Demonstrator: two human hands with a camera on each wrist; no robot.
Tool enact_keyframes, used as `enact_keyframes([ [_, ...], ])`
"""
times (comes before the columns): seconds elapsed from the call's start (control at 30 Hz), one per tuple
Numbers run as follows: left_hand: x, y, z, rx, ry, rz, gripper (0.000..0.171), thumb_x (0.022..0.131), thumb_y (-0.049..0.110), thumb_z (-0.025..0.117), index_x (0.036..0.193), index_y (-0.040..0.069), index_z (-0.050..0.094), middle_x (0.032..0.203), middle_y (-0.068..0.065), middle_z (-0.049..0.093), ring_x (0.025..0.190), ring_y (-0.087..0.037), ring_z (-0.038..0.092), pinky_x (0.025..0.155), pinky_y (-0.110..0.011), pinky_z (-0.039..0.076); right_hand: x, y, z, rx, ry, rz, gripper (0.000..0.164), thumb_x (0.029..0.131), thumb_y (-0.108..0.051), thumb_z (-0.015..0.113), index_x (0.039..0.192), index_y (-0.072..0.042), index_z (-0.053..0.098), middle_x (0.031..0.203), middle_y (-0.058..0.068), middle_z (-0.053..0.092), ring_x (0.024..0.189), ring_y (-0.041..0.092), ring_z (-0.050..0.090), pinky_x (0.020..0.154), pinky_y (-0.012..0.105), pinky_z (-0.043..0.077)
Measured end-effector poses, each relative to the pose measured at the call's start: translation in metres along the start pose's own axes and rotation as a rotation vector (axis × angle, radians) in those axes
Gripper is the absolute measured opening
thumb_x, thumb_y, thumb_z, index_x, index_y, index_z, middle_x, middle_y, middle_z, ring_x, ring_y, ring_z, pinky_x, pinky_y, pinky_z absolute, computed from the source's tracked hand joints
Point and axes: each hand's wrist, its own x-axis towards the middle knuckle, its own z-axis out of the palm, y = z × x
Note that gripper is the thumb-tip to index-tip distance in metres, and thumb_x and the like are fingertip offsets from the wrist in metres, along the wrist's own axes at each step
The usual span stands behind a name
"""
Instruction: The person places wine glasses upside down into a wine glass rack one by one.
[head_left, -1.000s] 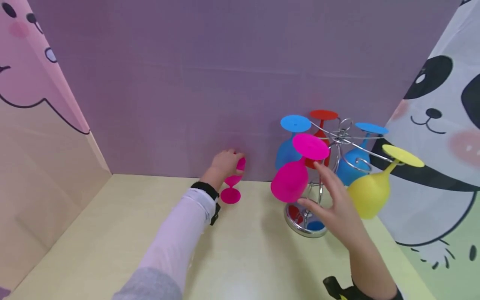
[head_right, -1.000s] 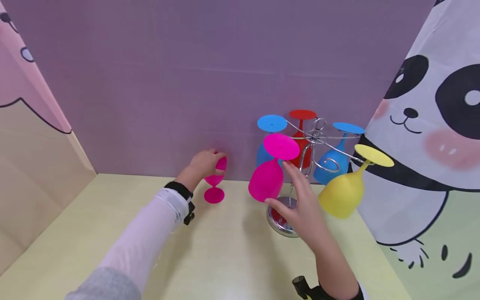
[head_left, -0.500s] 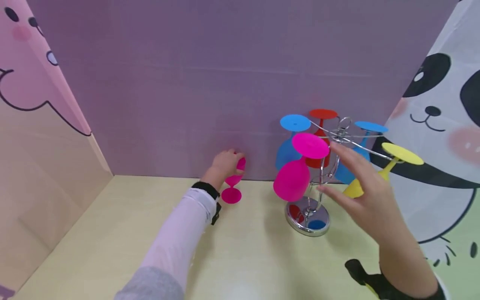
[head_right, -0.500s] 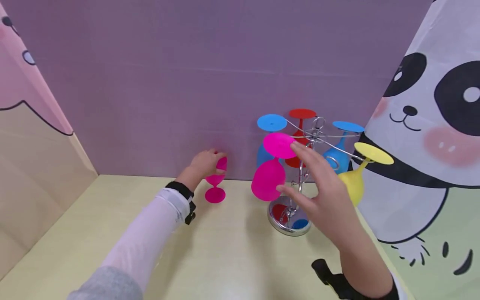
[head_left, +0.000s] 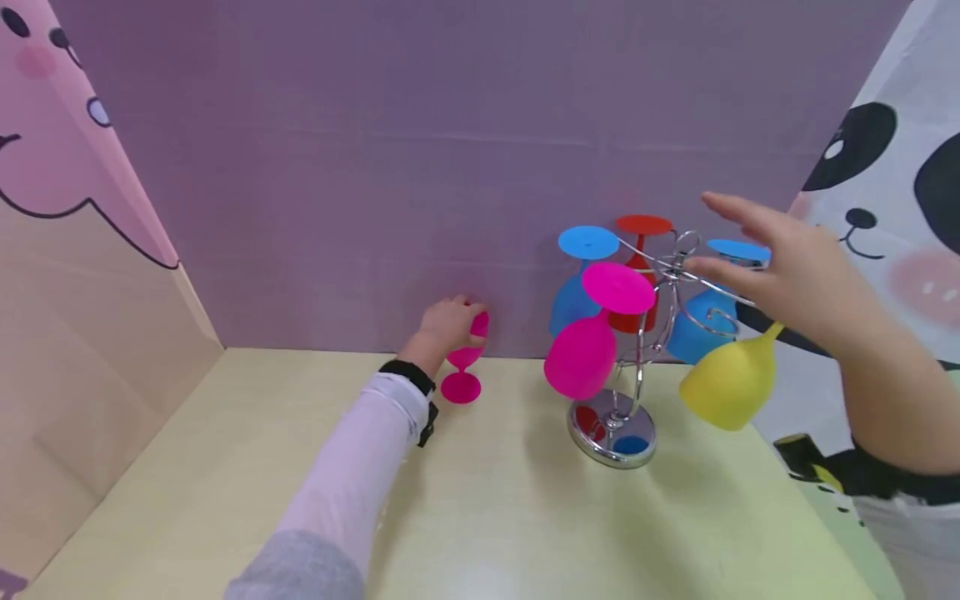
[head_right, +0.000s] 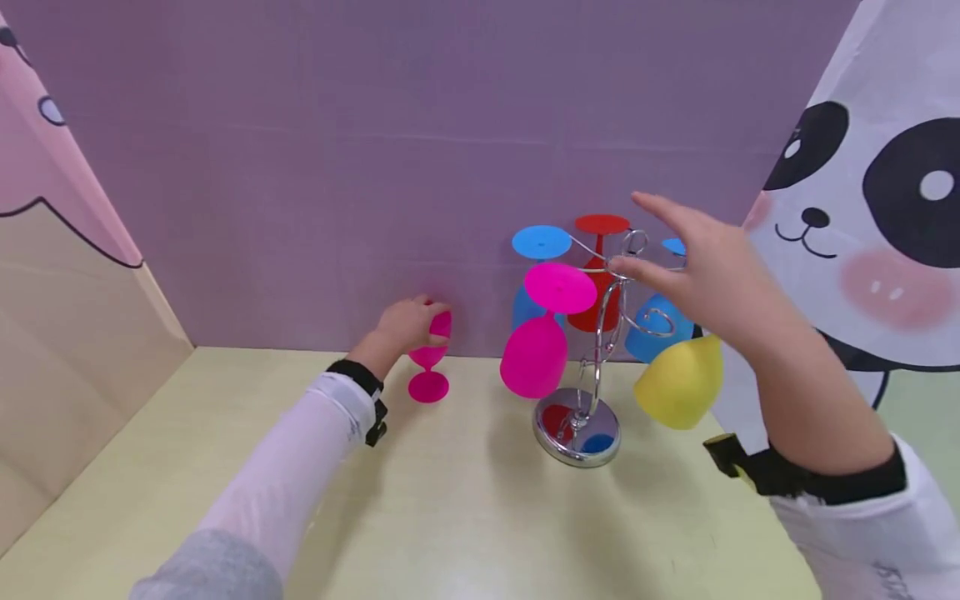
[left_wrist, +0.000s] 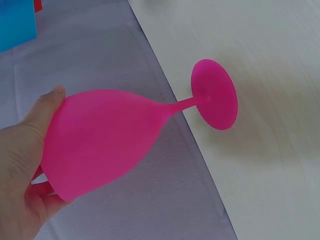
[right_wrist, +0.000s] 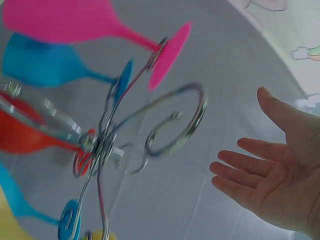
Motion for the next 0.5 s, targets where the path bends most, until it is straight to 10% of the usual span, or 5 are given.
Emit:
enact_keyframes([
  [0.5,-0.001,-0.001,0.0,0.032,0.008,0.005,0.063,0.088,0.046,0.066,0.144,0.028,0.045,0.139,-0.011,0.048,0.126,-0.031,0.05,0.1,-0.043,0.049,0.066,0.045,-0.002,-0.145,-0.228,0.083,0.069,0.095,-0.045,0.055,0.144,0.001,0.039,0.139,0.034,0.042,0.125,0.055,0.038,0.103,0.072,0.029],
])
